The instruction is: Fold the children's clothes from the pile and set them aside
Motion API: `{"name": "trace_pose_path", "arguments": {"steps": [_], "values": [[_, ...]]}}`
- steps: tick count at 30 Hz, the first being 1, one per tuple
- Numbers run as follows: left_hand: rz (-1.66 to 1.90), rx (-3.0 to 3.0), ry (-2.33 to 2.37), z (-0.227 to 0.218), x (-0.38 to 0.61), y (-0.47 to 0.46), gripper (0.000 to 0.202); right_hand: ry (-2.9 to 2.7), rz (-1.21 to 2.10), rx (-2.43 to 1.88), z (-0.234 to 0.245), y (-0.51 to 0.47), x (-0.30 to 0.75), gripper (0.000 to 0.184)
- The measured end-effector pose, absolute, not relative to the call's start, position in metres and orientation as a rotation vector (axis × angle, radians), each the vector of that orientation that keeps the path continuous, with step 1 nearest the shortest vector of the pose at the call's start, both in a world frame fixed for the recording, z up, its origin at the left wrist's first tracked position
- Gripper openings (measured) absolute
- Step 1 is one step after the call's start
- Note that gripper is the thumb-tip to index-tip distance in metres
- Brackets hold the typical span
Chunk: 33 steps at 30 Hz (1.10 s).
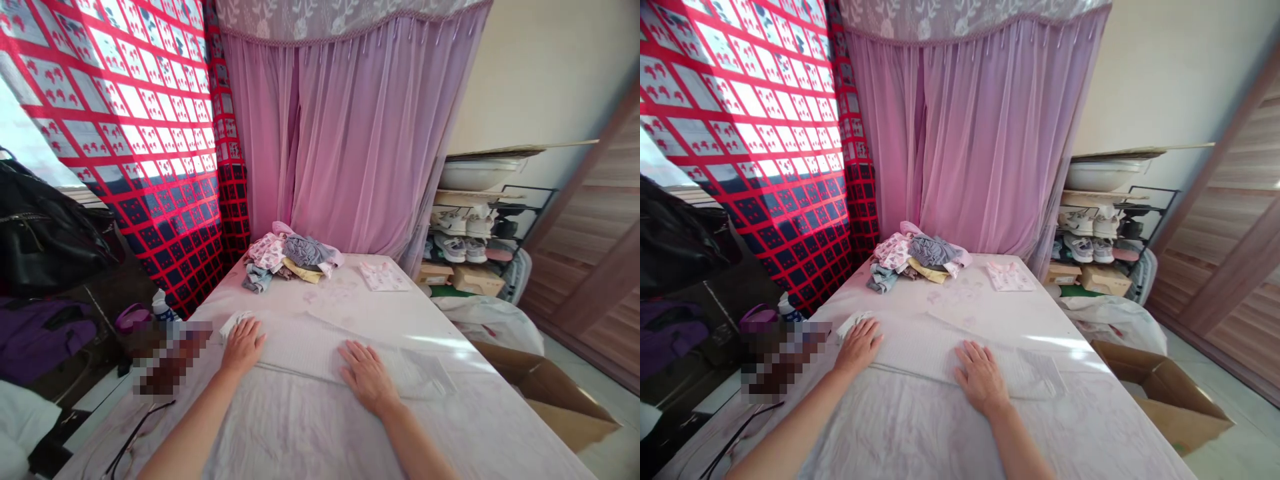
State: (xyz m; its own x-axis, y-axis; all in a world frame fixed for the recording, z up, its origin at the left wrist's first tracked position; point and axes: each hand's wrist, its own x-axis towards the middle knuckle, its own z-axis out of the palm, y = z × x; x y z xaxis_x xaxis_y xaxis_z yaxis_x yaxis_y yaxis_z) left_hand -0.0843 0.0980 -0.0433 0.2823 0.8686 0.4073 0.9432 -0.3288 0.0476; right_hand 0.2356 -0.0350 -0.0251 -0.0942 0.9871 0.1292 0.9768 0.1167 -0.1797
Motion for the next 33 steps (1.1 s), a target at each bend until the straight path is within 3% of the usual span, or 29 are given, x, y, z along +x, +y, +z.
{"name": "trace_pose_path", "arguments": {"steps": [14,20,33], "values": [[-0.582,-2.639,-1.416,-0.023,-0.082,0.072,0.038,-2.097,0.064,-2.004,-0.024,-0.040,0.230,0.047],[-0.603,-2.793,-1.220,-0.016,-0.081,0.062,0.027,-2.199,0.114,-1.782,-0.024,-0.046,0.222,0.042],[-0.532,-2.855,-0.943,-0.019,-0.091,0.069,0.034,-2.129,0.277,-1.666,-0.018,-0.048,0.220,0.038]]}}
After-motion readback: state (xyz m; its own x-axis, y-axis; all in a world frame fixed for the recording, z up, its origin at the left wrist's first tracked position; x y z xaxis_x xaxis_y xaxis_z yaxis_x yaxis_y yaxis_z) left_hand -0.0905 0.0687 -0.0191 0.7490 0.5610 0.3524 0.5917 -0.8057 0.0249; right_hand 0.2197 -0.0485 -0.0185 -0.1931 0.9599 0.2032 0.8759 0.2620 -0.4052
